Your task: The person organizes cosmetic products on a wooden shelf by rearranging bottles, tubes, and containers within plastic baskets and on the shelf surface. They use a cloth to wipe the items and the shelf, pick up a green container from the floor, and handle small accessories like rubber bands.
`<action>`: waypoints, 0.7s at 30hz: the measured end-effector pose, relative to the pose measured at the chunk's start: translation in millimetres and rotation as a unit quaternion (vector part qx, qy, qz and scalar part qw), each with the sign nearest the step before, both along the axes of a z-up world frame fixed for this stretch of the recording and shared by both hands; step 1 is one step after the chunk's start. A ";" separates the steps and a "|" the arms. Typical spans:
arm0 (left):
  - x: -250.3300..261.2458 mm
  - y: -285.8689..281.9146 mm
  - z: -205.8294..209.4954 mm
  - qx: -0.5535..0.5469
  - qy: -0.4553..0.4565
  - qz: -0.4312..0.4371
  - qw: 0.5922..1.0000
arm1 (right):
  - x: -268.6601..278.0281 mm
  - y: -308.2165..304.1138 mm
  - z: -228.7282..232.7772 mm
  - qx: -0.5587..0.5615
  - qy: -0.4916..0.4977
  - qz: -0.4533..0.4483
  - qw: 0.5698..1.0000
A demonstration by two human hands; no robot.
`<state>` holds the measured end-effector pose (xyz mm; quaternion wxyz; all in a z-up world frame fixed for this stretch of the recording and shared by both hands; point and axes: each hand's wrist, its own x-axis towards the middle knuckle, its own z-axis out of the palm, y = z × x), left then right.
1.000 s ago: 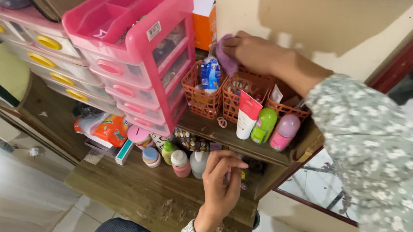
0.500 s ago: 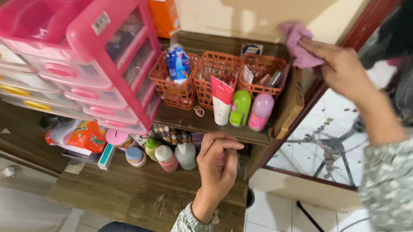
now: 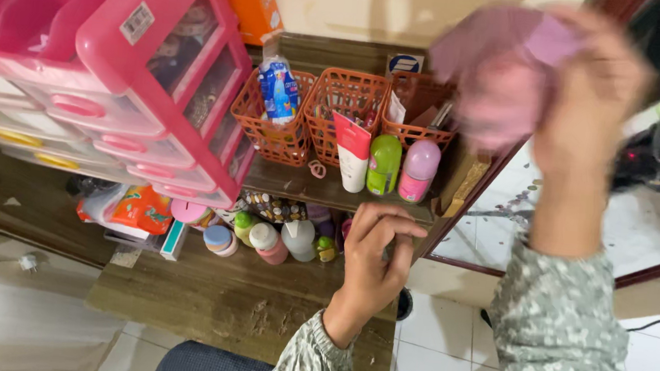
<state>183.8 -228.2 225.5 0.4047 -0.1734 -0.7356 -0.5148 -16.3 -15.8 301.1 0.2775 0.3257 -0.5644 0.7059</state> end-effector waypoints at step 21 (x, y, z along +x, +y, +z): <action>-13.2 28.5 -7.4 -0.016 -0.037 0.004 0.999 | 107.7 -43.9 -167.9 0.005 -0.152 0.001 0.988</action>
